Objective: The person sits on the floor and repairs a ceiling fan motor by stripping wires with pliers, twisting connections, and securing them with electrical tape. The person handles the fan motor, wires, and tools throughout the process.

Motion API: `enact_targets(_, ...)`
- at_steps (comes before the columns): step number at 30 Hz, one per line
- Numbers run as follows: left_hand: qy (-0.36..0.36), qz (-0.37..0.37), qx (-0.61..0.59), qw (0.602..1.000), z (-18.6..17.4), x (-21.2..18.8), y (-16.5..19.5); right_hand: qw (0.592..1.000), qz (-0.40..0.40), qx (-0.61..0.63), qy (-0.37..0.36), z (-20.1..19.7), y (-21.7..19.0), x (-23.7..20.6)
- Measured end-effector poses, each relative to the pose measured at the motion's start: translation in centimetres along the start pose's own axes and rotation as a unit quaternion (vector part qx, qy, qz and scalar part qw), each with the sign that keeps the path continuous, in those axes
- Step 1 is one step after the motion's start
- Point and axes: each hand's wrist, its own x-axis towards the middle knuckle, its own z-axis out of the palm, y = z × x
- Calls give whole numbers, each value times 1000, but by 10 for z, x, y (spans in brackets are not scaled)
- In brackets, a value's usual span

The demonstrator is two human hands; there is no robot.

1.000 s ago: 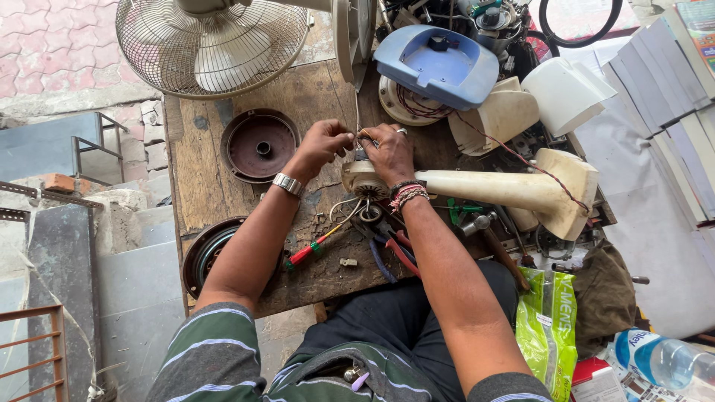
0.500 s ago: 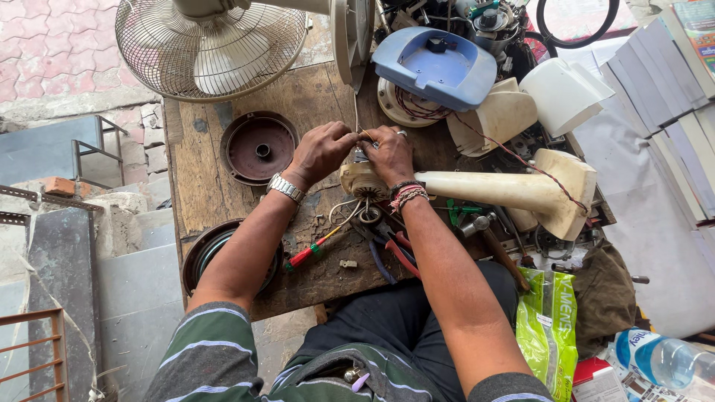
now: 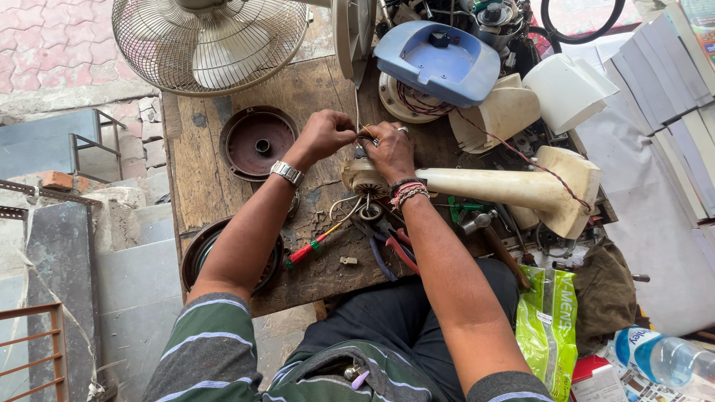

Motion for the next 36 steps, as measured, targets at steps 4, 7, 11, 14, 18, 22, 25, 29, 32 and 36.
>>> enact_targets(4, -3, -35, 8, 999, 4, 4, 4, 1000, -5, -11, 8, 0, -1, 0)
enact_targets(7, 0, -12, 5, 1000, 4, 5, 3, 1000, 7, -3, 2, 1, -1, 0)
enact_targets(11, -5, 29, -13, 999, -3, 3, 2, 1000, 4, -12, 7, 1, 0, 0)
enact_targets(14, -26, 38, -8, 999, -6, -2, 6, 1000, 4, -16, 10, 1, 0, 0)
enact_targets(18, -21, 23, -21, 999, -5, -6, 16, 1000, 5, -13, 15, -2, -3, 0)
enact_targets(22, 19, 28, 28, 999, -1, -9, 19, 1000, 1, -10, 13, -3, -5, -1)
enact_targets(25, 17, 10, 2, 1000, 2, -6, 16, 999, 21, 28, 8, -2, -2, -1)
enact_targets(29, 1, 10, -62, 998, 4, -2, 7, 994, 2, 109, 32, -1, 6, 2)
enact_targets(32, -1, 25, -71, 997, 8, -1, 1, 985, 46, 166, 16, -1, 9, 4)
enact_targets(36, -20, 29, -124, 992, 11, 1, -11, 981, 59, 185, 23, -1, 8, 4)
